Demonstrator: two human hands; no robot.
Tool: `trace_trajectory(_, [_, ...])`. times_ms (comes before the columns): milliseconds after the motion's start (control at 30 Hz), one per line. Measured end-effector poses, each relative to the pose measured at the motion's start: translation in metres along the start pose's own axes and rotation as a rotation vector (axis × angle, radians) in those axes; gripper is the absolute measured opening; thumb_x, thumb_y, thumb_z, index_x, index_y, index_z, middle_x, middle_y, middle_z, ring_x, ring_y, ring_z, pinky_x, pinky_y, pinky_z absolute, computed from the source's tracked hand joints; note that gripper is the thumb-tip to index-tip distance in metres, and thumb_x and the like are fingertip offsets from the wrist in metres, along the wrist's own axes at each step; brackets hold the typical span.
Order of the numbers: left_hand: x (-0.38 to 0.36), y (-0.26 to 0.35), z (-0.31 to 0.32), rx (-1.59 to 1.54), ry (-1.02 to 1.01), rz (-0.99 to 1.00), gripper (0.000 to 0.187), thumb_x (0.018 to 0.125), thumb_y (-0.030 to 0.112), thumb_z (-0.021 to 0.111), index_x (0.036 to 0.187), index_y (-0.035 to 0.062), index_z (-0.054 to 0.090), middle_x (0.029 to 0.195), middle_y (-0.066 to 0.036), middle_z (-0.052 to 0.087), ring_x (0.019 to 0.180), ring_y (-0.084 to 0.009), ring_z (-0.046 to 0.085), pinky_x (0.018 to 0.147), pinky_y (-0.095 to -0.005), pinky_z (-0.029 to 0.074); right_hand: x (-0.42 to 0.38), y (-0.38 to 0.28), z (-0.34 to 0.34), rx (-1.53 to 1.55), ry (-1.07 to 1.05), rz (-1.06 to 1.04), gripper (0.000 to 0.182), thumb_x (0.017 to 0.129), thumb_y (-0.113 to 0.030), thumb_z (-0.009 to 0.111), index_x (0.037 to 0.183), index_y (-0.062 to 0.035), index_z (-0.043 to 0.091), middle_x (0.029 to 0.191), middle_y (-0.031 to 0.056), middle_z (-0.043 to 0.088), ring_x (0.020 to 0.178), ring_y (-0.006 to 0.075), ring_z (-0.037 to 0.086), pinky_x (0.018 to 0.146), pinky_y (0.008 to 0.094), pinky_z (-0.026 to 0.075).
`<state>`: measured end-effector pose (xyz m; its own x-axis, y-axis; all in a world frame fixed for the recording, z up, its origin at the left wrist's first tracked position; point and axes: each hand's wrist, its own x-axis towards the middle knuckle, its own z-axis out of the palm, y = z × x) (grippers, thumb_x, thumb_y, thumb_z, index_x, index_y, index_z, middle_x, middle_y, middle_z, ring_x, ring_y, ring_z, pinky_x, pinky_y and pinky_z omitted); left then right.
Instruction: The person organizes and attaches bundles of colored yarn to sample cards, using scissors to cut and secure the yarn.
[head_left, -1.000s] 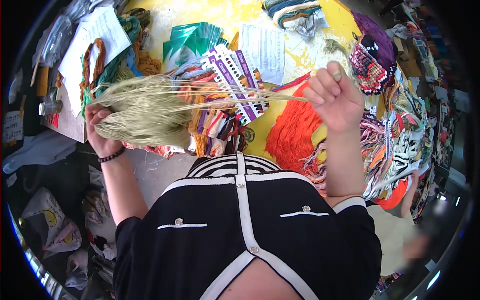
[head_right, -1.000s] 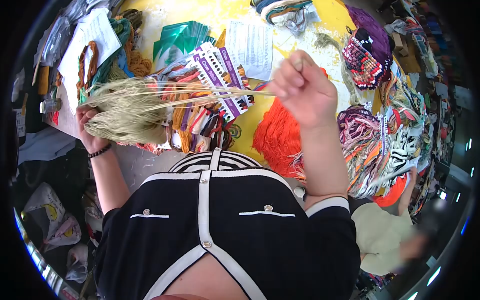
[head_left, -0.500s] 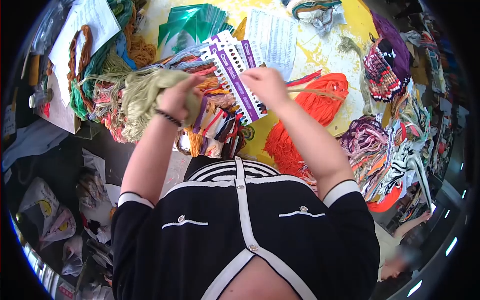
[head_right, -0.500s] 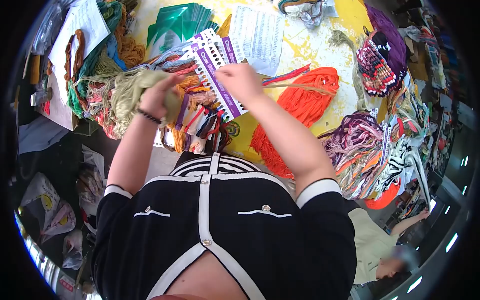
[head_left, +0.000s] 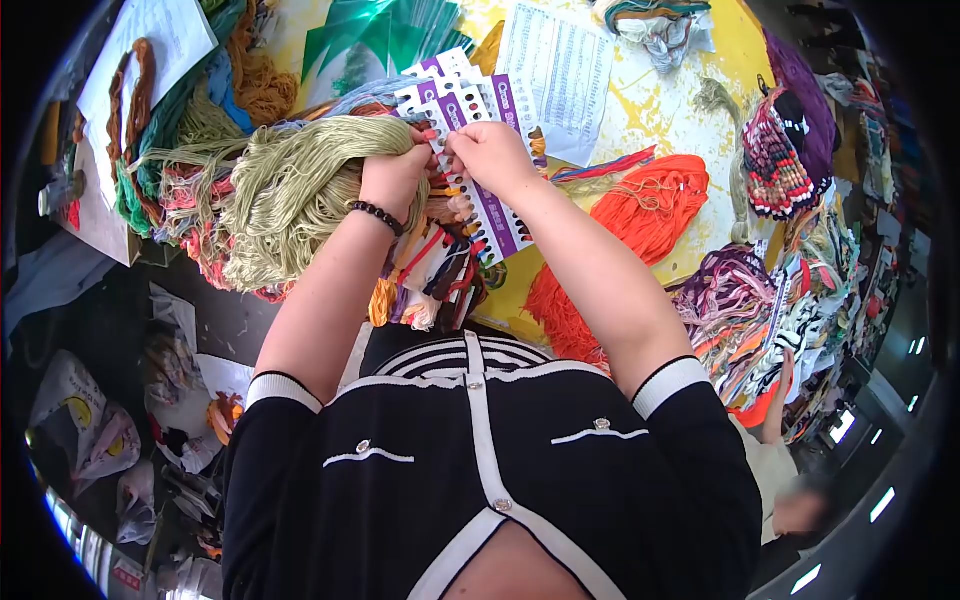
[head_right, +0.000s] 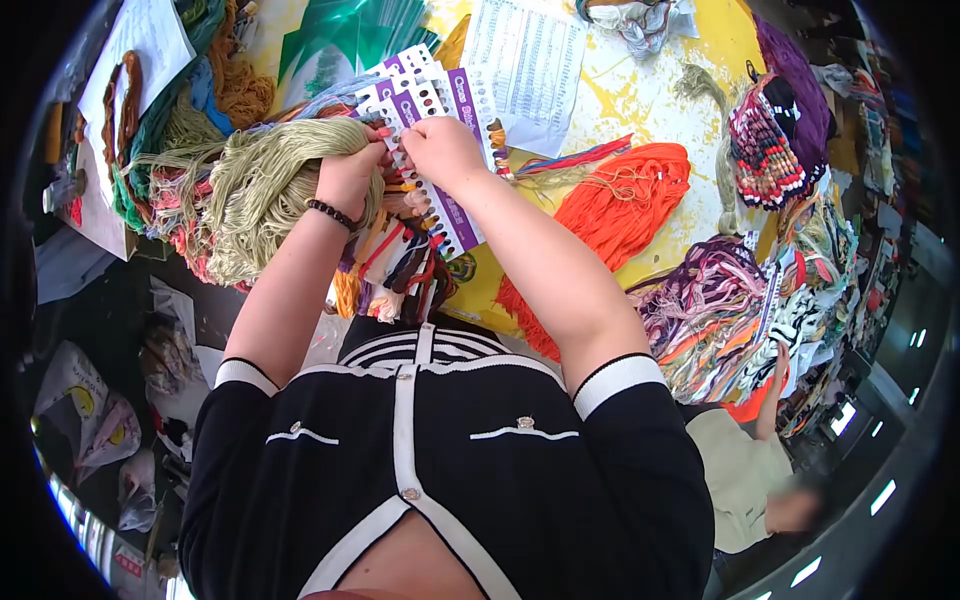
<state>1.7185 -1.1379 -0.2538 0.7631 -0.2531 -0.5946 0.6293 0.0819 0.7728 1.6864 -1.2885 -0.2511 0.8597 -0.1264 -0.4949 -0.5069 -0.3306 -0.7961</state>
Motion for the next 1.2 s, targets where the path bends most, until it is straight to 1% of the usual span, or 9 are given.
trace_trajectory(167, [0.002,0.000,-0.002,0.040,-0.049,0.051,0.008,0.080,-0.001,0.060,0.086,0.0012,0.056,0.077,-0.005,0.059,0.066,-0.0127,0.058,0.059,-0.0248,0.046,0.001,-0.006,0.002,-0.015,0.004,0.040,0.029,0.084,-0.024,0.051,0.070,-0.0048,0.067,0.069,0.0124,0.066,0.067,0.0285,0.063,0.066,0.0389,0.049])
trace_trajectory(367, [0.005,-0.002,-0.001,0.096,-0.057,0.066,0.007,0.080,0.001,0.062,0.084,0.0015,0.057,0.078,-0.003,0.060,0.068,-0.0117,0.057,0.060,-0.0248,0.046,-0.008,-0.017,0.008,-0.449,0.141,-0.169,0.026,0.086,-0.024,0.048,0.082,-0.0050,0.064,0.079,0.0203,0.063,0.076,0.0394,0.060,0.071,0.0450,0.048])
trace_trajectory(467, [0.010,-0.005,-0.009,0.227,-0.054,0.125,0.005,0.081,0.001,0.062,0.084,0.0017,0.058,0.079,-0.003,0.060,0.070,-0.0119,0.057,0.062,-0.0249,0.047,-0.003,0.000,0.005,-0.412,0.092,-0.193,0.024,0.088,-0.025,0.049,0.089,-0.0047,0.061,0.079,0.0173,0.064,0.074,0.0350,0.062,0.069,0.0427,0.049])
trace_trajectory(533, [0.008,0.000,-0.015,0.712,-0.067,0.473,0.006,0.082,0.001,0.062,0.087,0.0028,0.058,0.082,-0.003,0.061,0.073,-0.0123,0.058,0.064,-0.0251,0.047,-0.003,0.011,0.003,0.140,0.052,-0.111,0.020,0.089,-0.020,0.050,0.097,-0.0028,0.057,0.076,0.0134,0.066,0.075,0.0282,0.066,0.067,0.0384,0.050])
trace_trajectory(567, [0.004,0.000,-0.016,0.716,-0.068,0.471,0.006,0.082,0.001,0.062,0.087,0.0028,0.058,0.082,-0.003,0.061,0.073,-0.0123,0.058,0.064,-0.0251,0.047,-0.004,0.016,0.002,0.143,0.052,-0.110,0.020,0.089,-0.020,0.050,0.097,-0.0028,0.057,0.076,0.0134,0.066,0.075,0.0282,0.066,0.067,0.0384,0.050])
trace_trajectory(667, [-0.021,0.024,0.001,-0.264,-0.087,0.058,0.014,0.084,0.001,0.062,0.094,0.0053,0.054,0.088,-0.005,0.061,0.078,-0.0137,0.058,0.073,-0.0273,0.047,-0.010,0.005,-0.003,0.189,0.027,-0.014,0.020,0.089,-0.010,0.048,0.107,-0.0003,0.050,0.085,0.0133,0.066,0.077,0.0214,0.069,0.066,0.0330,0.051])
trace_trajectory(800, [-0.018,0.019,-0.001,-0.345,-0.211,0.030,0.017,0.083,0.002,0.066,0.096,0.0030,0.055,0.088,-0.004,0.062,0.079,-0.0131,0.059,0.073,-0.0266,0.049,-0.009,0.012,0.002,0.250,0.058,-0.022,0.019,0.089,-0.010,0.048,0.105,-0.0001,0.052,0.088,0.0134,0.066,0.076,0.0211,0.069,0.067,0.0331,0.052])
trace_trajectory(967, [-0.023,0.020,0.007,0.003,-0.125,0.308,0.016,0.084,0.003,0.065,0.096,0.0032,0.054,0.089,-0.004,0.061,0.077,-0.0128,0.058,0.071,-0.0262,0.048,-0.009,0.018,0.001,0.259,0.043,-0.017,0.017,0.091,-0.010,0.047,0.104,0.0005,0.051,0.084,0.0107,0.064,0.073,0.0170,0.066,0.064,0.0293,0.050])
trace_trajectory(1200, [-0.023,0.016,0.008,-0.253,-0.218,0.095,0.012,0.088,0.003,0.060,0.097,0.0022,0.053,0.094,-0.006,0.062,0.078,-0.0123,0.059,0.070,-0.0239,0.047,-0.009,0.019,0.000,0.422,0.004,0.005,0.015,0.092,-0.009,0.048,0.104,-0.0008,0.050,0.083,0.0071,0.063,0.070,0.0131,0.060,0.064,0.0263,0.047])
